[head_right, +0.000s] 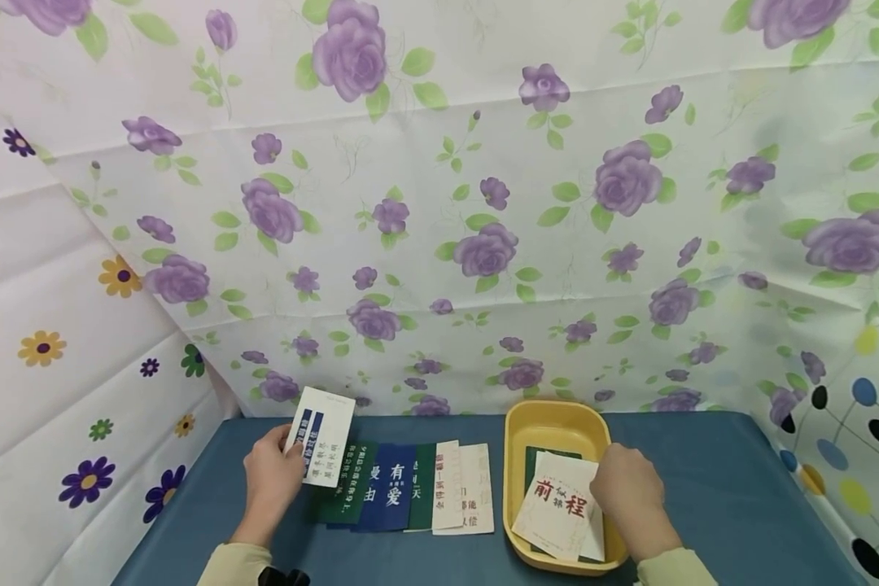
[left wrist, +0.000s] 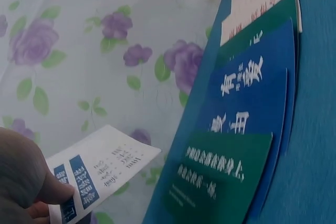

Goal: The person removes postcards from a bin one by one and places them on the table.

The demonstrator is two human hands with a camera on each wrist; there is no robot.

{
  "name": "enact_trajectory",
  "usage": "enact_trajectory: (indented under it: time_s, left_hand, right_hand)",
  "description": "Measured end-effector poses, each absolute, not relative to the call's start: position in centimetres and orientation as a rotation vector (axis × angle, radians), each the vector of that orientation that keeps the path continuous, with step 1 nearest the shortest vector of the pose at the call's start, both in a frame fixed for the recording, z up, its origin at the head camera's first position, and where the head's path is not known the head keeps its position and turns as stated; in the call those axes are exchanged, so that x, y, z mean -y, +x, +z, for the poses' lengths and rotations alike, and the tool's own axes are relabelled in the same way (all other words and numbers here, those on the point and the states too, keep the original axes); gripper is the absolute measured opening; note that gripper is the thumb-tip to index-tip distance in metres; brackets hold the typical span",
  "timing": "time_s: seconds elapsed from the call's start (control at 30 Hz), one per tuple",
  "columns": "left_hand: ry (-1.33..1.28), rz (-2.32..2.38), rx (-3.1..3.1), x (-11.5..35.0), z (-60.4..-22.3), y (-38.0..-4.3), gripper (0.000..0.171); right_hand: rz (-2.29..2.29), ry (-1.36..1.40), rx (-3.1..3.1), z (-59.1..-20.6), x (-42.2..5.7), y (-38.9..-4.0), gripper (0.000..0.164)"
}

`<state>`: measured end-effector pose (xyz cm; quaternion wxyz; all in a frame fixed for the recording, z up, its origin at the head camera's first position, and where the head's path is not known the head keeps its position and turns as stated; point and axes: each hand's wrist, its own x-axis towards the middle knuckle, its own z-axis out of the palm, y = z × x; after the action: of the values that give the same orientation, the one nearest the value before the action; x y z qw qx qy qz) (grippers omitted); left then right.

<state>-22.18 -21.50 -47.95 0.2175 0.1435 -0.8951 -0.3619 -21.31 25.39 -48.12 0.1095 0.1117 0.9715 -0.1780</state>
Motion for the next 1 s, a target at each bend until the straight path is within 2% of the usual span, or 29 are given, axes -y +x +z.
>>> enact_trajectory:
  time_s: [0.27, 0.57, 1.0]
  left_hand:
    - [0.452, -0.942, 2.575, 23.3, -48.8, -22.3, 0.034]
    - [0.522, -0.979, 2.696, 23.6, -50.8, -21.9, 0.034]
    - [0.555, -0.906, 2.718, 23.2, -52.2, -21.4, 0.033]
  right_hand:
    - [-0.519, 0.330, -2.848, -47.7, -25.2, -21.7, 0.025]
    - [-0.531, 0.322, -2.841, -48.1, -25.4, -21.3, 0.016]
    - [-0.530, 0.328, -2.832, -48.1, -25.3, -21.3, 0.016]
